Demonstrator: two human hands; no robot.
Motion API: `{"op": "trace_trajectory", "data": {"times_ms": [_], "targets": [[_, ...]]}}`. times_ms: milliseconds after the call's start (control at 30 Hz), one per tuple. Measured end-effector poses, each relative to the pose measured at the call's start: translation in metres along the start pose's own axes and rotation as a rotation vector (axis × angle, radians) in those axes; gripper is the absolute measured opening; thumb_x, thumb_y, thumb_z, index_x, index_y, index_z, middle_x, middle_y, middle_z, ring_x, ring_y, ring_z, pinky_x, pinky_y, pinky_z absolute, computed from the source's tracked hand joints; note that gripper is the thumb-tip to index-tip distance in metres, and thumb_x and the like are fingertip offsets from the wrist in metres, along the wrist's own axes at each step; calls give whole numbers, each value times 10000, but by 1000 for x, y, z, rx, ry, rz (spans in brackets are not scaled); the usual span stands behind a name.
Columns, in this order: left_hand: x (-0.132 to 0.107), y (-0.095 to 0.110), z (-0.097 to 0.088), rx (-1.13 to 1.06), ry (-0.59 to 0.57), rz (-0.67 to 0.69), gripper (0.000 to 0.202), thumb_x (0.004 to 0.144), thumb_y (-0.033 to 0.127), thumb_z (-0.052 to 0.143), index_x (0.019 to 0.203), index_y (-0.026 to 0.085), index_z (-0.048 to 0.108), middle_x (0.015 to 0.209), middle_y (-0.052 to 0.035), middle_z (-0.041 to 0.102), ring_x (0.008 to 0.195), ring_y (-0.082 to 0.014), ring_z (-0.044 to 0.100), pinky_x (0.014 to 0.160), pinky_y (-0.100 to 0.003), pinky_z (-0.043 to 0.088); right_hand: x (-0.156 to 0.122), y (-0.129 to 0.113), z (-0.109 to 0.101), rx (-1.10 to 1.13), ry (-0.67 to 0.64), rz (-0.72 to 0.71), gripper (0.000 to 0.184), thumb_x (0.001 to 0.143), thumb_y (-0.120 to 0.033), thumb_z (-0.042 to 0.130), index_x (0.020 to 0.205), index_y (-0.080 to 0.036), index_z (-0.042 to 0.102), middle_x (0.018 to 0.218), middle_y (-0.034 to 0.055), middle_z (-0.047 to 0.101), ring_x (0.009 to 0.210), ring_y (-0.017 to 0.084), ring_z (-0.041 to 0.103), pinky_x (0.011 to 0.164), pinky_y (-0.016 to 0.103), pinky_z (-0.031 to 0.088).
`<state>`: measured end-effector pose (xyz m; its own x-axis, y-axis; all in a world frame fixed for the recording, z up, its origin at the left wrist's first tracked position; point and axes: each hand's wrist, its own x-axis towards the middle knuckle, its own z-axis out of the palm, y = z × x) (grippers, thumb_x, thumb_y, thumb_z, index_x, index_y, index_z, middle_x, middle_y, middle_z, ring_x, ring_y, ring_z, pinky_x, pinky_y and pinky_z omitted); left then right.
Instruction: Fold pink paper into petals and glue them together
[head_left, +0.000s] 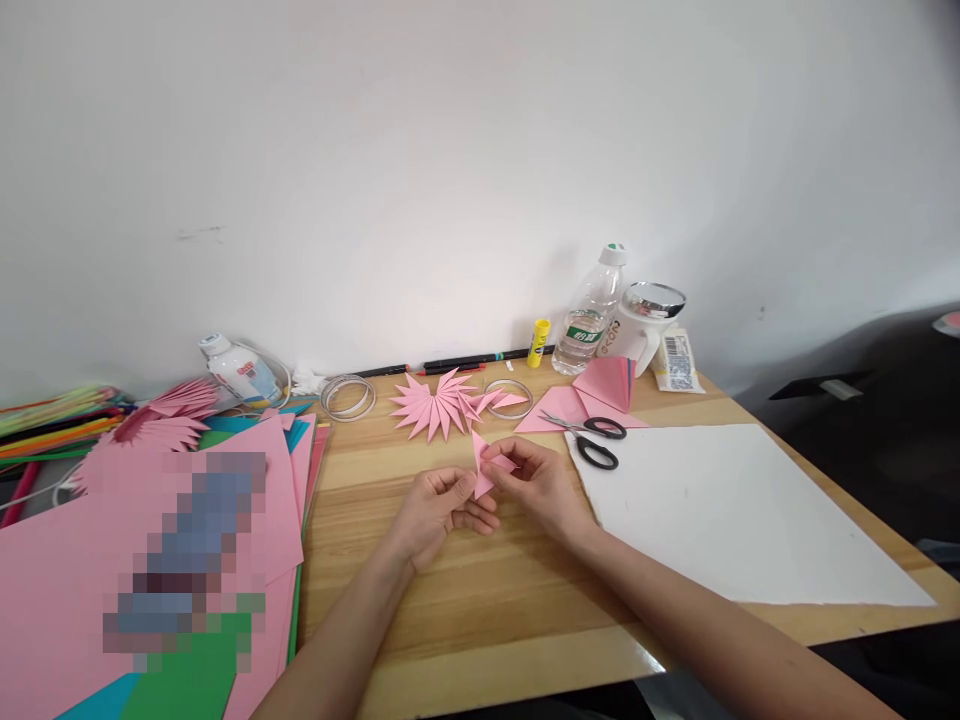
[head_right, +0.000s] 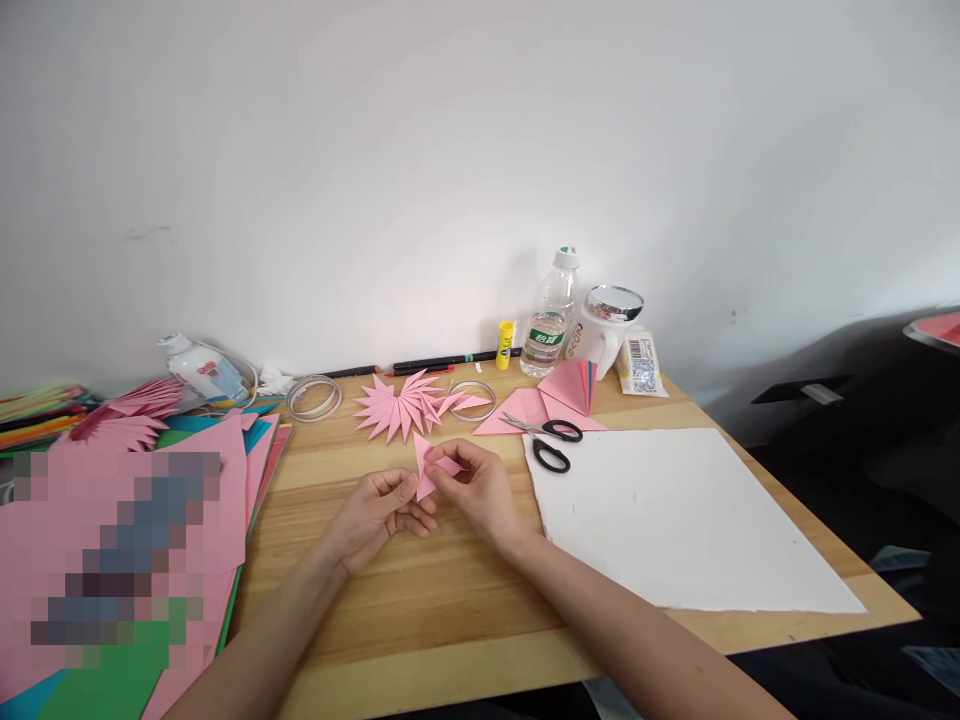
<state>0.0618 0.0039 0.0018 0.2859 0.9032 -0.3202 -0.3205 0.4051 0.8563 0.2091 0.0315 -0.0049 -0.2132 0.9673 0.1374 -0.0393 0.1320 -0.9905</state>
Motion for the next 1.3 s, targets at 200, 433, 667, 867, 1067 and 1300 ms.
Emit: {"op": "trace_trajectory", "data": {"times_ms": [200,433,667,867,1067,1300], "targets": [[2,0,-2,-43,3,-80,319,569,355,787,617,83,626,590,-54,660,477,-117,616,450,-188,466,-1,-2,-1,-7,23,18,237,687,-372,658,796,-163,635,783,54,635,694,164,551,639,279,434],[1,0,3,53,44,5,317,607,366,755,607,84,612,529,-35,633,415,-103,576,406,-192,453,2,5,-3,60,-22,60,195,697,-320,643,789,-150,625,705,18,596,606,123,514,566,245,410],[1,1,1,42,52,50,318,610,368,752,643,96,591,513,-17,625,395,-107,570,380,-187,444,1,0,-1,90,-58,27,212,742,-363,605,789,-157,603,692,7,571,604,116,511,583,251,421],[0,2,-1,7,-70,35,334,660,399,718,725,87,614,689,-71,675,558,-155,646,536,-249,523,1,-2,-2,135,-31,-19,236,700,-347,662,805,-180,530,690,-13,543,583,110,518,532,233,418],[4,0,-1,-74,-45,18,353,646,407,729,748,83,632,670,-81,674,578,-162,648,560,-251,529,0,-1,-3,146,-39,0,260,692,-288,665,882,-187,519,766,1,565,612,114,542,551,236,433],[4,-2,0,-5,21,73,353,611,402,751,713,82,643,627,-66,669,542,-155,638,529,-245,528,-1,-4,-1,107,-79,11,199,691,-325,661,780,-164,583,731,12,584,632,122,533,577,246,421]]}}
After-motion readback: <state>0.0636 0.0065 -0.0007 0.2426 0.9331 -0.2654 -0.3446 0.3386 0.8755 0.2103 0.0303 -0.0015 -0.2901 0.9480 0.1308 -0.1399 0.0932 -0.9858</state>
